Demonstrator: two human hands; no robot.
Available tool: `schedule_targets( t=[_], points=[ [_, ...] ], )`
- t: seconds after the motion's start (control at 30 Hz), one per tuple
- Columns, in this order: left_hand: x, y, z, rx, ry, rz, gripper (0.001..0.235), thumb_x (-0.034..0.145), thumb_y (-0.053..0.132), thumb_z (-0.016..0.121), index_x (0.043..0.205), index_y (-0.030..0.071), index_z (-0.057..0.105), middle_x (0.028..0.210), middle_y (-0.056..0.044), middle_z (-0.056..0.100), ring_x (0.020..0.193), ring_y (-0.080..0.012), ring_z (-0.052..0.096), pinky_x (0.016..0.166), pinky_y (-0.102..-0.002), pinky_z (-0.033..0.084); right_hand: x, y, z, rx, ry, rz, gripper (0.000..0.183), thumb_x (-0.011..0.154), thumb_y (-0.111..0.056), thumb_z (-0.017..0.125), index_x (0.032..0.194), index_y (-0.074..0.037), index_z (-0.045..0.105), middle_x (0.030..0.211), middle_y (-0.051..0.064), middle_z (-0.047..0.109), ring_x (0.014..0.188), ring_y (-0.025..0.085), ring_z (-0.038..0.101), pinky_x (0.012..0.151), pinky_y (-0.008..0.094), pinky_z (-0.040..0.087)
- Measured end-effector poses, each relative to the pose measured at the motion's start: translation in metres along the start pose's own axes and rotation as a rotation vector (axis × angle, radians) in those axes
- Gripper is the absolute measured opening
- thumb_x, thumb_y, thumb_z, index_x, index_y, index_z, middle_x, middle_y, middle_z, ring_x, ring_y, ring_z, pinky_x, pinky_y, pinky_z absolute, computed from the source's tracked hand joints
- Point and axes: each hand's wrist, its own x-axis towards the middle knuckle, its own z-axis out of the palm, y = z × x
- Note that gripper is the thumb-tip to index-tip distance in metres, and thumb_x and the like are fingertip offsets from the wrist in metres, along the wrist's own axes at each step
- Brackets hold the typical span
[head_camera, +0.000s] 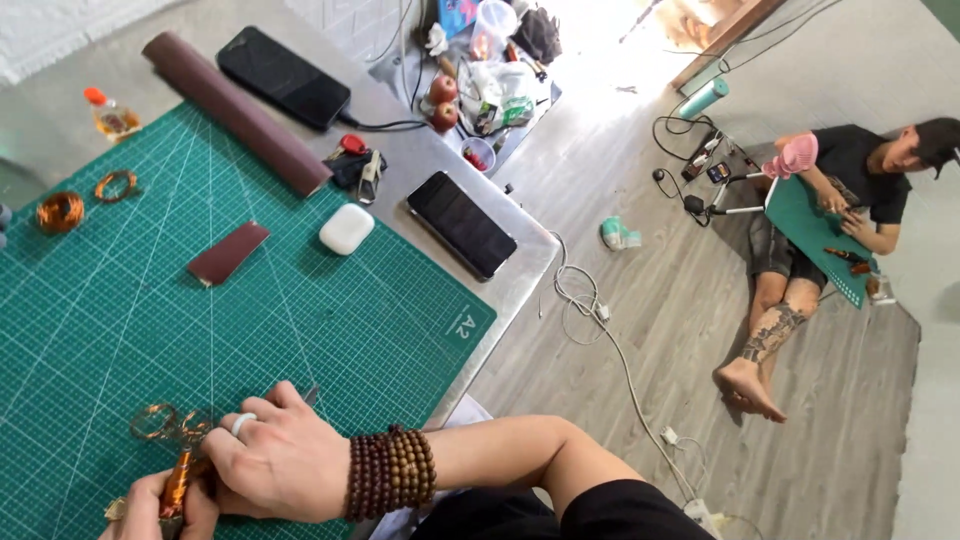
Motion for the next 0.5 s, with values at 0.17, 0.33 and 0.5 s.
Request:
schedule_targets(
  t=[0.17,0.33,0.5],
  points=[
    [0.013,-0.011,-0.006,0.043,-0.041,0.077,0.013,0.098,0.018,0.066,0.102,0.006,0.064,0.069,-0.008,0.055,0.058,-0.0208,0.049,0.063,-0.033,0.043,0.002,0.017,0.013,0.063,-0.025,-0.061,0.035,0.084,-0.042,0.043,0.078,-0.007,0.041,0.066,0.006,0.048,0.062,0.026,0.043,0.068,0.041,0.028],
    [0.024,-0.02,-0.012,0.033,0.02,0.198,0.016,0.097,0.02,0.066,0.098,0.004,0.064,0.061,-0.008,0.048,0.058,-0.0236,0.047,0.064,-0.035,0.042,-0.001,0.01,0.016,0.005,0.078,-0.107,0.025,0.083,-0.028,0.052,0.082,-0.004,0.044,0.071,0.012,0.055,0.068,0.033,0.053,0.06,0.048,0.038],
    [0.032,-0.031,-0.013,0.119,-0.056,0.222,0.03,0.095,0.032,0.058,0.108,0.005,0.062,0.058,-0.005,0.049,0.069,-0.0278,0.054,0.068,-0.041,0.044,-0.007,-0.018,0.015,-0.28,0.457,-0.072,0.034,0.094,0.005,0.059,0.067,-0.004,0.041,0.061,0.009,0.038,0.058,0.026,0.035,0.061,0.041,0.025]
  ],
)
